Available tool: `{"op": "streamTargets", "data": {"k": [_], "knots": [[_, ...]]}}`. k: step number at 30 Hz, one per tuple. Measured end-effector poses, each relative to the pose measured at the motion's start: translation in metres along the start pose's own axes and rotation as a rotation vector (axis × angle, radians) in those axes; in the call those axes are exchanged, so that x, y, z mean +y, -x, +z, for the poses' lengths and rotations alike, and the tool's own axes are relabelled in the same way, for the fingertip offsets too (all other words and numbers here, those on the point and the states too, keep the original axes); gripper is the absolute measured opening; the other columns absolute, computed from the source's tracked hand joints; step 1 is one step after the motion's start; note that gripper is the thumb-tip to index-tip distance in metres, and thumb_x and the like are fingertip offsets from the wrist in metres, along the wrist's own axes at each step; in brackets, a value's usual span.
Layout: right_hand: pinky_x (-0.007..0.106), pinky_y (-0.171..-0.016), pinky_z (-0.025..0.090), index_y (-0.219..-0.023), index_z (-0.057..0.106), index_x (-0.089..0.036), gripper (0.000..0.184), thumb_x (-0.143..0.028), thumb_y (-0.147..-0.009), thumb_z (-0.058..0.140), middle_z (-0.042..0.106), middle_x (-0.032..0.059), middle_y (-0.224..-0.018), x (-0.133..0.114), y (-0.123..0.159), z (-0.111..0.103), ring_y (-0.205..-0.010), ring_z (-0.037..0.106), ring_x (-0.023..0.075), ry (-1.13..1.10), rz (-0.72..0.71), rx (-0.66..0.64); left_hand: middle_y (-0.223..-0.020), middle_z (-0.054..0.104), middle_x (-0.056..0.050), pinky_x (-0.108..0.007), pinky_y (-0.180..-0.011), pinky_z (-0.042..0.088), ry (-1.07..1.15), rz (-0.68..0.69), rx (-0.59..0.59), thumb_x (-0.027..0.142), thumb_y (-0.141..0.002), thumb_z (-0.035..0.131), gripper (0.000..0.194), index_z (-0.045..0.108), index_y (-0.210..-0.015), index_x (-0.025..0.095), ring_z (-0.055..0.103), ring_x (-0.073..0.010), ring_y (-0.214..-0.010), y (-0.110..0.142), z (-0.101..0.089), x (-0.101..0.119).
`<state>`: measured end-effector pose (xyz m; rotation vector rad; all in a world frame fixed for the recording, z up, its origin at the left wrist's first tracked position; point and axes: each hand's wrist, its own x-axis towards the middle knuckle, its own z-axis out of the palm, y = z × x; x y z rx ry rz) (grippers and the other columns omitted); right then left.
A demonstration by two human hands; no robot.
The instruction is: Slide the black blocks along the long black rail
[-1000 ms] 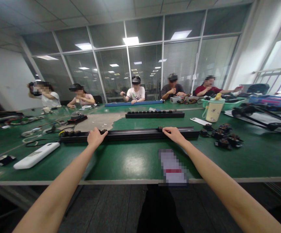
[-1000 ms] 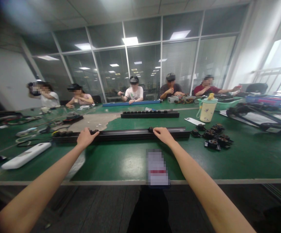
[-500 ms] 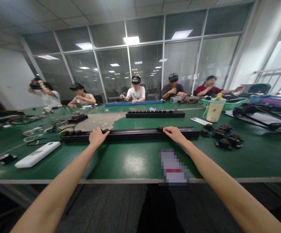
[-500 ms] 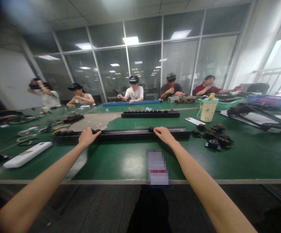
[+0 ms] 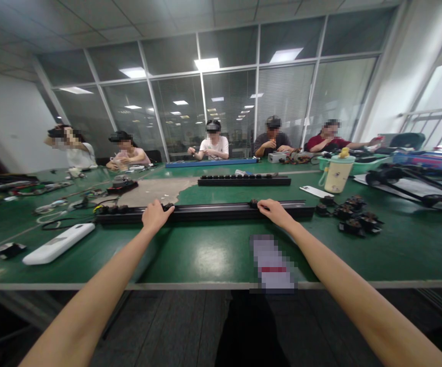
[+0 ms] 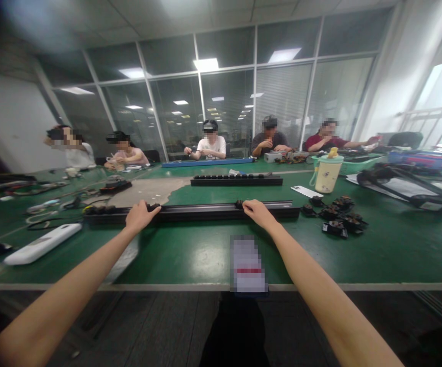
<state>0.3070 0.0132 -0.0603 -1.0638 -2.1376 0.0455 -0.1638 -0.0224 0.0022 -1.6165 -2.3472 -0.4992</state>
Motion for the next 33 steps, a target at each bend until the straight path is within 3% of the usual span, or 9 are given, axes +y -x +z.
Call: {"op": "streamTargets", "data": {"k": [22, 33], "knots": [[0.031, -0.081, 0.042, -0.086, 0.065, -0.021, 0.018, -0.025, -0.095, 0.050, 0.069, 0.0079, -0.089, -0.005, 0.001, -0.001, -0.086, 0.060, 0.0227, 0.028, 0.020, 0.011, -0.126, 0.065, -0.025, -0.042, -0.096, 0.049, -0.023, 0.032, 0.046, 0.066, -0.093, 0.047, 0.066, 0.057, -0.128, 0.012, 0.064, -0.0371, -0.117, 0.002, 0.007, 0.002], [0.030, -0.078, 0.042, -0.084, 0.065, -0.022, 0.016, -0.024, -0.094, 0.052, 0.068, 0.0061, -0.085, -0.005, 0.003, -0.003, -0.083, 0.059, 0.0215, 0.061, 0.053, 0.018, -0.125, 0.066, -0.024, -0.042, -0.096, 0.049, -0.021, 0.044, 0.049, 0.065, -0.093, 0.045, 0.066, 0.058, -0.129, 0.011, 0.064, -0.0365, -0.117, 0.009, 0.002, 0.008]]}}
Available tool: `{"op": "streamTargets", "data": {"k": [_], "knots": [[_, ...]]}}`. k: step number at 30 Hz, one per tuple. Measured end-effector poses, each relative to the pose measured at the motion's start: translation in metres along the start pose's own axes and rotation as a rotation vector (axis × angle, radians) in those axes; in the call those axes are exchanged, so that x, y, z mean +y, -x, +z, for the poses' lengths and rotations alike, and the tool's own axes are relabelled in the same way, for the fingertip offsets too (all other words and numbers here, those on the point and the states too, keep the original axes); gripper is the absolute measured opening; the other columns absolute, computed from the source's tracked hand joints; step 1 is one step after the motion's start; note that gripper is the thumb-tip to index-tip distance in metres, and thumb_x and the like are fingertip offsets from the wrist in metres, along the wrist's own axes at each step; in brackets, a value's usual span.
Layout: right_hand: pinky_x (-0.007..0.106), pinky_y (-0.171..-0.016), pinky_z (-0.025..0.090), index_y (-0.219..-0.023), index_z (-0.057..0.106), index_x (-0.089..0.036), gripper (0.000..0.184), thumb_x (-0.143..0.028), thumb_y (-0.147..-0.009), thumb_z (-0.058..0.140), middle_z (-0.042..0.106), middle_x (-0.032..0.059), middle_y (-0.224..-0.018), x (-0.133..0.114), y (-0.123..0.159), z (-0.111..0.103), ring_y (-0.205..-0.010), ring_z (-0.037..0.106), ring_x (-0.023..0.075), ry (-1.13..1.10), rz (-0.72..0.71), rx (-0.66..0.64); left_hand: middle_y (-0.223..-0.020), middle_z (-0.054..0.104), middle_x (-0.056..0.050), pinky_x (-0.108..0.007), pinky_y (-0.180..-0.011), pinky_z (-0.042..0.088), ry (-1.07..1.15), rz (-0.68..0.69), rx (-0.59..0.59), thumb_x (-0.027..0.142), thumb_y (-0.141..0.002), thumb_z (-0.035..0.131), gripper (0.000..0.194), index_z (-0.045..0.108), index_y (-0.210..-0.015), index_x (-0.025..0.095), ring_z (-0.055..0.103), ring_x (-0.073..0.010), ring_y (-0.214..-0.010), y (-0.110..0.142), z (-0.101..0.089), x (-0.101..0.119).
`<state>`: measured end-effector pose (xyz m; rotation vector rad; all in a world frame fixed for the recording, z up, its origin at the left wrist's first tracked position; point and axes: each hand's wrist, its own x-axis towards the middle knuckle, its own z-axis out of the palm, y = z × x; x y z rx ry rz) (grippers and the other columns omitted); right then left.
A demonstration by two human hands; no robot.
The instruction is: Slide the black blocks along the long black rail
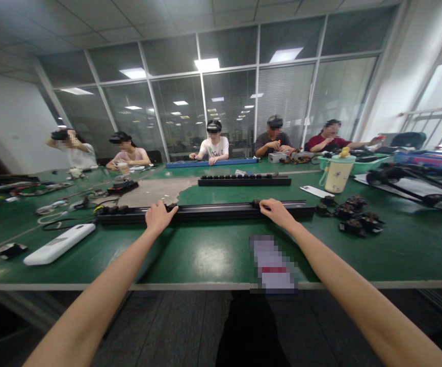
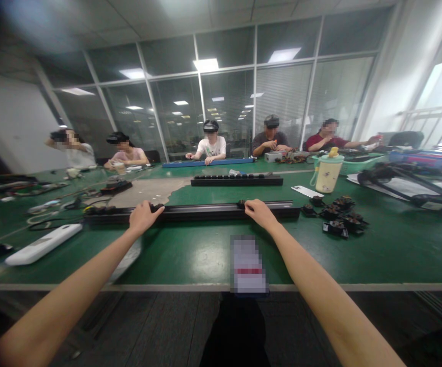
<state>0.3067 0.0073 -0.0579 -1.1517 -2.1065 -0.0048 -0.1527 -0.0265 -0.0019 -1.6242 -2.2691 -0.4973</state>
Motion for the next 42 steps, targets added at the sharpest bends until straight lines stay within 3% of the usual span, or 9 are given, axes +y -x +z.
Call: {"op": "streamTargets", "data": {"k": [19, 42], "knots": [[0.031, -0.082, 0.043, -0.082, 0.065, -0.022, 0.016, -0.024, -0.093, 0.053, 0.070, 0.0066, -0.089, 0.001, 0.001, 0.001, -0.086, 0.061, 0.0220, -0.033, 0.004, 0.013, -0.127, 0.065, -0.024, -0.041, -0.100, 0.046, 0.021, 0.075, 0.006, 0.064, -0.095, 0.046, 0.068, 0.055, -0.135, 0.010, 0.063, -0.0362, -0.119, 0.010, 0.000, 0.019], [0.030, -0.080, 0.043, -0.081, 0.067, -0.022, 0.015, -0.023, -0.090, 0.055, 0.069, 0.0055, -0.083, 0.002, 0.001, -0.002, -0.082, 0.060, 0.0216, 0.004, 0.032, 0.028, -0.129, 0.064, -0.024, -0.041, -0.095, 0.050, 0.049, 0.051, -0.025, 0.063, -0.095, 0.047, 0.065, 0.055, -0.136, 0.012, 0.063, -0.0367, -0.120, 0.013, -0.002, 0.022]]}}
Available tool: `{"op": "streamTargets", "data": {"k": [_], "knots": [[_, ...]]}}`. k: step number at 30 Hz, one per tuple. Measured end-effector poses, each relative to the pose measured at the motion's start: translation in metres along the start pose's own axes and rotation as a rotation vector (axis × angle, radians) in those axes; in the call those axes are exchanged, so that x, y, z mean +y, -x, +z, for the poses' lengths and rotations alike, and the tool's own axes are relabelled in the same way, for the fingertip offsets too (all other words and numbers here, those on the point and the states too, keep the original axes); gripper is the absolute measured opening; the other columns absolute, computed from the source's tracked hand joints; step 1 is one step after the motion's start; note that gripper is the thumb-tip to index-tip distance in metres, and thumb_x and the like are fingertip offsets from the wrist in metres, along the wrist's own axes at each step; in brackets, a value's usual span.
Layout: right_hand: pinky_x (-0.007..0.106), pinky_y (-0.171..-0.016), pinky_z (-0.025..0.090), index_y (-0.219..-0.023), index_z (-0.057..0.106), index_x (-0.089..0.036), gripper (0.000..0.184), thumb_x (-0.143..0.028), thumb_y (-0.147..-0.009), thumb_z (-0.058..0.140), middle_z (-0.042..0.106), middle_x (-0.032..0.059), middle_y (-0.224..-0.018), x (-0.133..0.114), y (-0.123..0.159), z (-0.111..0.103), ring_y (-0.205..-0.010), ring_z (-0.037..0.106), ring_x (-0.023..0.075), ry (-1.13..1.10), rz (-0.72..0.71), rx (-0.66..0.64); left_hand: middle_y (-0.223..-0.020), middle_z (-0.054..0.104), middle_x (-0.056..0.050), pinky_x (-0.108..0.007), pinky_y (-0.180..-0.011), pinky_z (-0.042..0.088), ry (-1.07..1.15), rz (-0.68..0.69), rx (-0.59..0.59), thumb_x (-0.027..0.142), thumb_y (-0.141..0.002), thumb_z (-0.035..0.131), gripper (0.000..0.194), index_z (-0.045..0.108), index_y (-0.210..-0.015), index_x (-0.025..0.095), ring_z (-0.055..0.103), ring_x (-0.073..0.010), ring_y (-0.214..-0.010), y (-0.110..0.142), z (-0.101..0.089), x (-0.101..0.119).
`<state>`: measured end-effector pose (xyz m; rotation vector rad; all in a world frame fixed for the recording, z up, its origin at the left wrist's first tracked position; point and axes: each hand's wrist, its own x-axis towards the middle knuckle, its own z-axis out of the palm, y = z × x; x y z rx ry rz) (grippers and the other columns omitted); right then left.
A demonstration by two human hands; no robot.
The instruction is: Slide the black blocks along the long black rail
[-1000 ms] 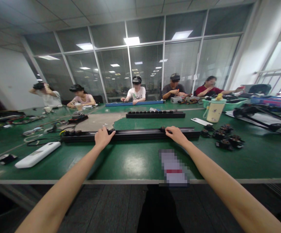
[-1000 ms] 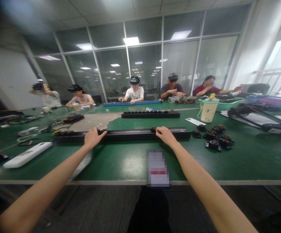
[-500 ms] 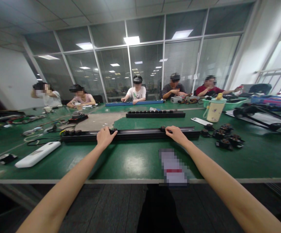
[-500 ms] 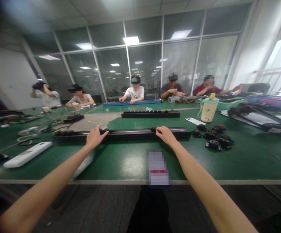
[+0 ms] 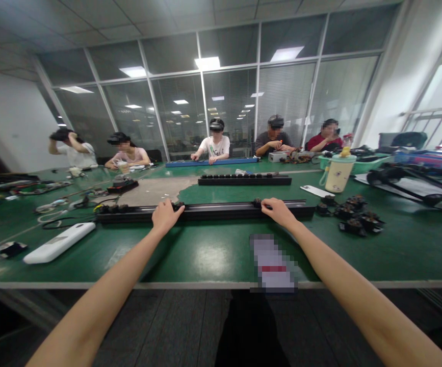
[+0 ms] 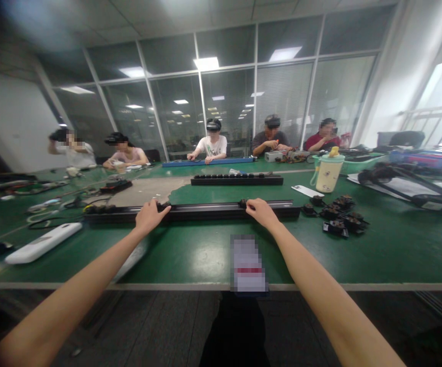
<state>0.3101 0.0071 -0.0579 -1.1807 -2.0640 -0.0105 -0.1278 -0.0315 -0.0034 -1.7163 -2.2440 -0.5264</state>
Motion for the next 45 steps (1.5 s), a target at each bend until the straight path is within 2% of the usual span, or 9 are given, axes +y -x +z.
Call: {"op": "streamTargets", "data": {"k": [17, 24, 32, 45], "knots": [[0.030, -0.079, 0.044, -0.078, 0.068, -0.023, 0.015, -0.026, -0.089, 0.058, 0.071, 0.0058, -0.082, 0.003, -0.001, -0.001, -0.079, 0.063, 0.0216, 0.014, 0.040, 0.014, -0.130, 0.063, -0.023, -0.041, -0.097, 0.048, 0.034, -0.002, -0.012, 0.065, -0.094, 0.048, 0.067, 0.054, -0.136, 0.014, 0.064, -0.0364, -0.120, -0.001, 0.001, 0.000], [0.029, -0.078, 0.042, -0.078, 0.065, -0.022, 0.012, -0.023, -0.088, 0.059, 0.070, 0.0058, -0.082, -0.002, -0.001, -0.003, -0.080, 0.062, 0.0213, 0.060, 0.069, -0.002, -0.131, 0.063, -0.021, -0.041, -0.099, 0.048, 0.026, 0.039, 0.016, 0.065, -0.095, 0.048, 0.066, 0.054, -0.136, 0.015, 0.063, -0.0359, -0.120, 0.001, 0.005, 0.002], [0.026, -0.075, 0.039, -0.089, 0.065, -0.021, 0.012, -0.025, -0.094, 0.055, 0.066, 0.0063, -0.087, -0.013, 0.002, -0.007, -0.083, 0.060, 0.0194, 0.224, 0.085, -0.063, -0.128, 0.065, -0.019, -0.042, -0.098, 0.049, 0.009, 0.067, 0.083, 0.064, -0.095, 0.046, 0.065, 0.054, -0.137, 0.015, 0.064, -0.0353, -0.118, 0.002, 0.015, 0.003], [0.027, -0.066, 0.031, -0.094, 0.064, -0.022, 0.014, -0.029, -0.096, 0.052, 0.068, 0.0060, -0.086, -0.020, 0.003, -0.009, -0.078, 0.059, 0.0193, 0.315, 0.180, -0.090, -0.131, 0.064, -0.020, -0.044, -0.103, 0.046, 0.025, 0.097, 0.051, 0.061, -0.095, 0.049, 0.065, 0.054, -0.138, 0.013, 0.061, -0.0359, -0.124, 0.000, 0.014, 0.007]]}}
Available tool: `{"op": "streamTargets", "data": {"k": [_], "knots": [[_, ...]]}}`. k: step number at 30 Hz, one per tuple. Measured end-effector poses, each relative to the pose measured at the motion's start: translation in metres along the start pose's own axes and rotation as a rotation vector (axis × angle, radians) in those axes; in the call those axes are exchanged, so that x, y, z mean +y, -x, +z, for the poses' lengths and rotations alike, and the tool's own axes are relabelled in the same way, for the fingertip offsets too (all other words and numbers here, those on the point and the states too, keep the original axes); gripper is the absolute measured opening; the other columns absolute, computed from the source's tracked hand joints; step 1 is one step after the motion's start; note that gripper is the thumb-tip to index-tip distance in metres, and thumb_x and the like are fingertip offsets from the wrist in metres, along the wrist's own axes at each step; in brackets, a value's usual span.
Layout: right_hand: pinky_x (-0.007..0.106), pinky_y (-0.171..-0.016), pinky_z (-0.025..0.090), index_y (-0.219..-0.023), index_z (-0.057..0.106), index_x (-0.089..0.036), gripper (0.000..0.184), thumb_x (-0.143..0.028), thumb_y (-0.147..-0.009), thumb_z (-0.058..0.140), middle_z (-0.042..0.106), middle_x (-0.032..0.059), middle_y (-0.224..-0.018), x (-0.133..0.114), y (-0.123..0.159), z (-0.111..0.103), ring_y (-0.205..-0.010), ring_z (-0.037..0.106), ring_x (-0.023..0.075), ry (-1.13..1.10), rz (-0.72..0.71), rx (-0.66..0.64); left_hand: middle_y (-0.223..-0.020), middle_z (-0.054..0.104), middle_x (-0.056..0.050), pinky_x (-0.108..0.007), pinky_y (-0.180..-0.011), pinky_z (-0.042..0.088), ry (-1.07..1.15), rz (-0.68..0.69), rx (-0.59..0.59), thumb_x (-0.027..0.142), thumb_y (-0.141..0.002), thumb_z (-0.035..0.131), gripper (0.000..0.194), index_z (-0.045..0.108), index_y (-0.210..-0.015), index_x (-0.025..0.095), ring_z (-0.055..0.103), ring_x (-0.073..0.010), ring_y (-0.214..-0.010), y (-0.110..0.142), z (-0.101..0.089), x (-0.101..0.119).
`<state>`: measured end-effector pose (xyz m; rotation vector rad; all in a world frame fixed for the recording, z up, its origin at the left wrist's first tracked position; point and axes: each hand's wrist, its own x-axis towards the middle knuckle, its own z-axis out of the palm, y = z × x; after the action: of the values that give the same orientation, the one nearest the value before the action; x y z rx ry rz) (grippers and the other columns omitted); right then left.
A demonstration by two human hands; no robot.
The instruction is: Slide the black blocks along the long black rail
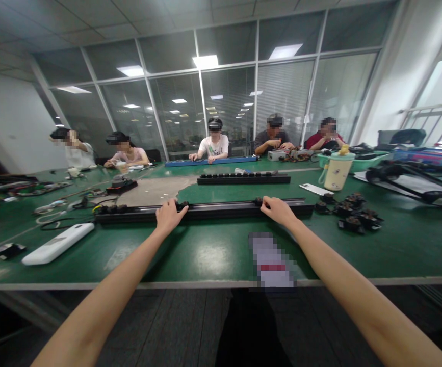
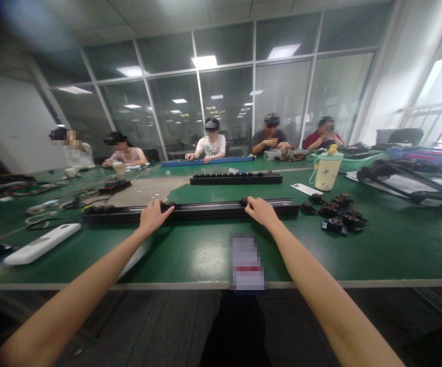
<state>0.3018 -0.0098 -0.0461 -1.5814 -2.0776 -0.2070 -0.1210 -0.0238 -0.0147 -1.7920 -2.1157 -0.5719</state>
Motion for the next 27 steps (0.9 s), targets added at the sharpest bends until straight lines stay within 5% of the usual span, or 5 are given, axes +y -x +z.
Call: {"op": "streamTargets", "data": {"k": [27], "knots": [[0.028, -0.065, 0.029, -0.088, 0.064, -0.021, 0.014, -0.028, -0.093, 0.053, 0.067, 0.0068, -0.083, 0.0039, 0.0009, -0.0042, -0.074, 0.057, 0.0189, 0.037, 0.051, 0.022, -0.132, 0.063, -0.022, -0.046, -0.104, 0.045, 0.004, 0.020, -0.003, 0.060, -0.096, 0.048, 0.065, 0.053, -0.139, 0.012, 0.060, -0.0357, -0.126, 0.0011, 0.0007, 0.0002]]}}
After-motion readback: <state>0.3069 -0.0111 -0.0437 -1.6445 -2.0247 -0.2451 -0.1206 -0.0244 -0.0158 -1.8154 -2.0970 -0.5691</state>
